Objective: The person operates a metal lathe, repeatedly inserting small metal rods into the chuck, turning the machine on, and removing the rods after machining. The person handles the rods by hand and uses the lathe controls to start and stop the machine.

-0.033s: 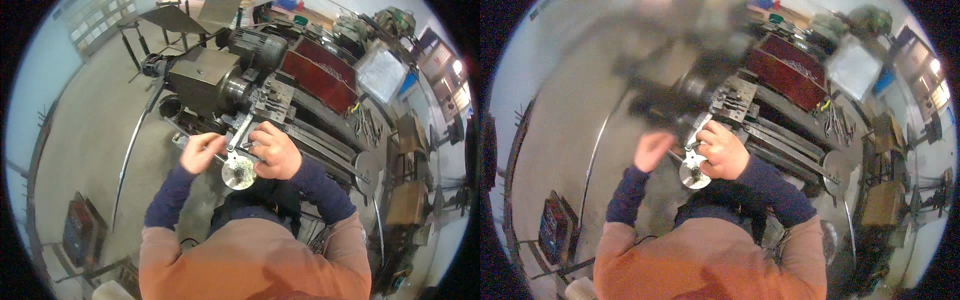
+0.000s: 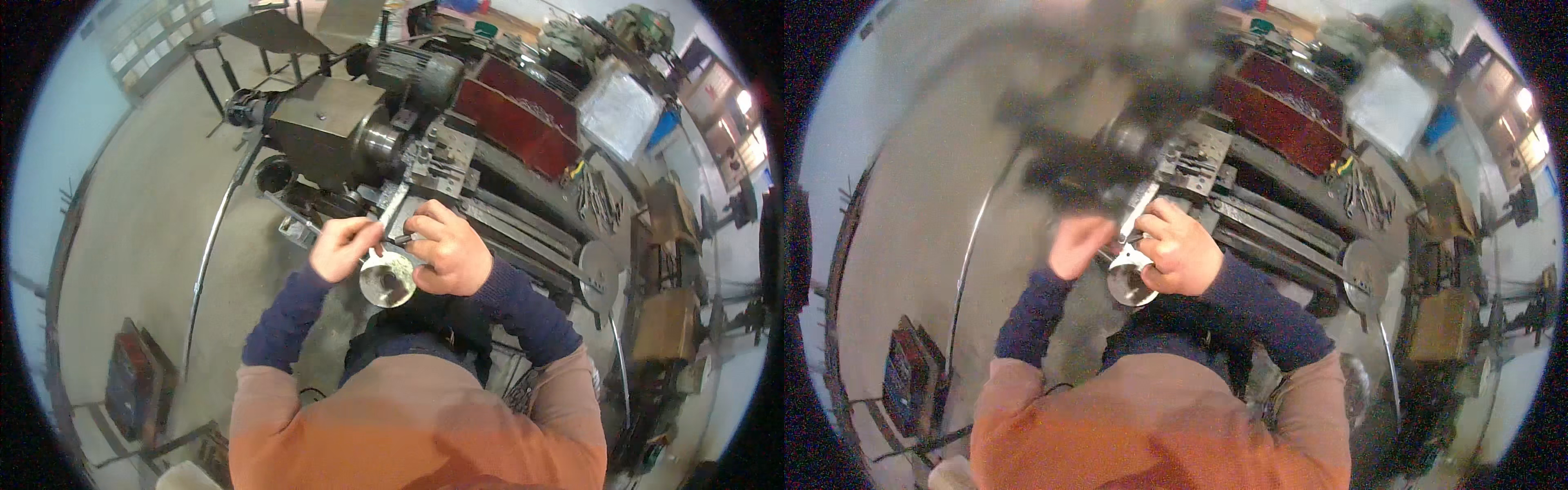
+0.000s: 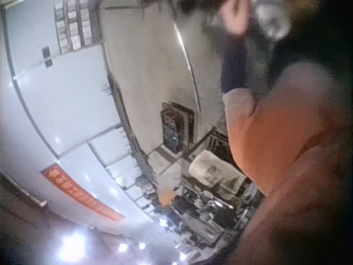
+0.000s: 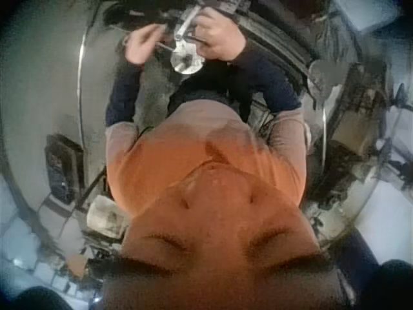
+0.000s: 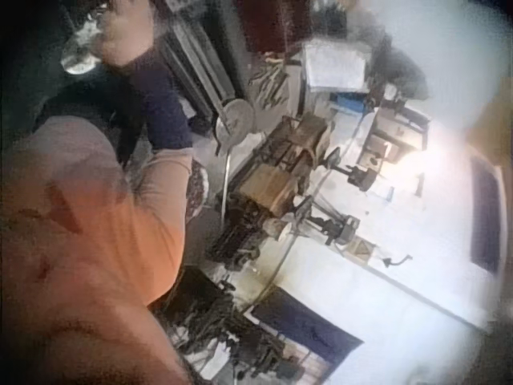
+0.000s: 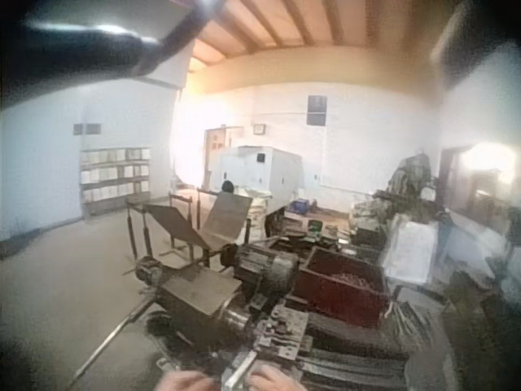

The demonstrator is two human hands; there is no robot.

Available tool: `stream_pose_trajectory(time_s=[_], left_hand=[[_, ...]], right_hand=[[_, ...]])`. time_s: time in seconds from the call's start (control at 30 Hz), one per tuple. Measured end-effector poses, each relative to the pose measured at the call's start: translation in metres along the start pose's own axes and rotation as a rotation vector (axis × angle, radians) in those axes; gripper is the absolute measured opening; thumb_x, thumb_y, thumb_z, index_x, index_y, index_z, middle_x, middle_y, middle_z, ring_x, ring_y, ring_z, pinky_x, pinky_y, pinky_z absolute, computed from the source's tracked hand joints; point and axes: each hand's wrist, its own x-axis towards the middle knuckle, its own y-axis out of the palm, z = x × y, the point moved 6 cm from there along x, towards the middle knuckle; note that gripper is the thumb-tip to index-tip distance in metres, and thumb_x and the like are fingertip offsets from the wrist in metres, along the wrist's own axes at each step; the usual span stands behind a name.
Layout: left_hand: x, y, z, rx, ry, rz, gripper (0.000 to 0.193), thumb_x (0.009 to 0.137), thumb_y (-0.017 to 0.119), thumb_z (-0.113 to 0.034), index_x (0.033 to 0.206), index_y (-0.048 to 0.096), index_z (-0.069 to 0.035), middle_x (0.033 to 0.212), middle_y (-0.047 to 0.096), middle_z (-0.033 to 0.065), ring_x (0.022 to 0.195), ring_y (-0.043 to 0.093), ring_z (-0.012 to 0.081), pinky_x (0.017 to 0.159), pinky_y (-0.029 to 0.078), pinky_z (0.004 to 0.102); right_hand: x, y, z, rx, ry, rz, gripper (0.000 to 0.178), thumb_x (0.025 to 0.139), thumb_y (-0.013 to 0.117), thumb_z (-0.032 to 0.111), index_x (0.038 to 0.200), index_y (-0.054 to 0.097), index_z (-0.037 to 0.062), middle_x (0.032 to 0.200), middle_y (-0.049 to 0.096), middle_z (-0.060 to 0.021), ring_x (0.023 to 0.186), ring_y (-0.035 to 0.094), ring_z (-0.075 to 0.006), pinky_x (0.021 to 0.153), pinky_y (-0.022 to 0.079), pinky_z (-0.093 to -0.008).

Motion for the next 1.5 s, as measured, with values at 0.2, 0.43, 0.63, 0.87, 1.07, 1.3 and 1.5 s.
stream_pose_trajectory(time_s=[0.2, 0.43, 0.63, 0.87, 1.07, 1.3, 1.5], left_hand=[[0.007, 0.072, 0.011, -0.509, -0.046, 0.165, 0.029, 0.092, 0.049, -0.021, 0.083, 0.061, 0.004, 0.068, 0.061, 0.0062, 0.064, 0.058, 0.0116, 0.062, 0.046, 0.0249], [-0.002, 0.081, 0.013, -0.575, -0.05, 0.207, 0.024, 0.09, 0.05, -0.015, 0.086, 0.06, 0.006, 0.074, 0.063, 0.0105, 0.068, 0.06, 0.0164, 0.067, 0.048, 0.0276], [-0.006, 0.091, 0.027, -0.868, -0.125, 0.273, 0.025, 0.089, 0.052, -0.016, 0.097, 0.056, 0.007, 0.081, 0.062, 0.0143, 0.071, 0.062, 0.0215, 0.068, 0.05, 0.0317], [0.003, 0.106, 0.036, -1.119, -0.169, 0.35, 0.029, 0.089, 0.052, -0.017, 0.105, 0.052, 0.008, 0.087, 0.062, 0.0161, 0.073, 0.063, 0.0254, 0.068, 0.051, 0.0342], [0.011, 0.111, 0.043, -1.077, -0.204, 0.343, 0.029, 0.089, 0.053, -0.017, 0.104, 0.054, 0.008, 0.088, 0.062, 0.0153, 0.073, 0.063, 0.0256, 0.067, 0.052, 0.0344], [0.019, 0.103, 0.04, -0.92, -0.265, 0.266, 0.024, 0.088, 0.054, -0.017, 0.095, 0.059, 0.006, 0.079, 0.063, 0.0115, 0.069, 0.062, 0.019, 0.064, 0.049, 0.0276], [0.025, 0.098, 0.032, -0.548, -0.24, 0.195, 0.027, 0.088, 0.056, -0.023, 0.087, 0.061, 0.004, 0.07, 0.062, 0.0073, 0.063, 0.058, 0.011, 0.059, 0.045, 0.0223]], right_hand=[[-0.031, -0.019, 0.008, 0.009, 0.107, -0.113, 0.015, 0.047, 0.062, 0.007, 0.06, 0.056, 0.0034, 0.08, 0.051, -0.0105, 0.081, 0.047, -0.0295, 0.069, 0.044, -0.0348], [-0.047, -0.017, 0.009, 0.034, 0.2, -0.166, 0.013, 0.05, 0.062, 0.005, 0.061, 0.056, 0.0013, 0.084, 0.052, -0.0123, 0.082, 0.048, -0.0301, 0.067, 0.045, -0.0364], [-0.06, -0.015, -0.003, 0.297, 0.316, -0.228, 0.023, 0.05, 0.06, 0.004, 0.072, 0.062, 0.0046, 0.088, 0.053, -0.0118, 0.08, 0.05, -0.0301, 0.068, 0.044, -0.0337], [-0.077, -0.001, -0.018, 0.344, 0.287, -0.397, 0.039, 0.045, 0.052, 0.003, 0.082, 0.066, 0.004, 0.096, 0.06, -0.0111, 0.085, 0.054, -0.0294, 0.075, 0.044, -0.0348], [-0.081, -0.005, -0.026, 0.315, 0.271, -0.413, 0.034, 0.048, 0.056, 0.002, 0.081, 0.064, 0.0014, 0.092, 0.061, -0.0115, 0.089, 0.054, -0.0317, 0.074, 0.046, -0.0365], [-0.077, -0.007, -0.028, 0.117, 0.237, -0.349, 0.034, 0.047, 0.057, 0.004, 0.081, 0.06, -0.0002, 0.093, 0.059, -0.0122, 0.087, 0.054, -0.0331, 0.073, 0.047, -0.038], [-0.073, 0.0, -0.027, 0.072, 0.294, -0.271, 0.034, 0.048, 0.059, 0.006, 0.082, 0.059, 0.0001, 0.094, 0.058, -0.0128, 0.084, 0.053, -0.0334, 0.072, 0.048, -0.0378]])
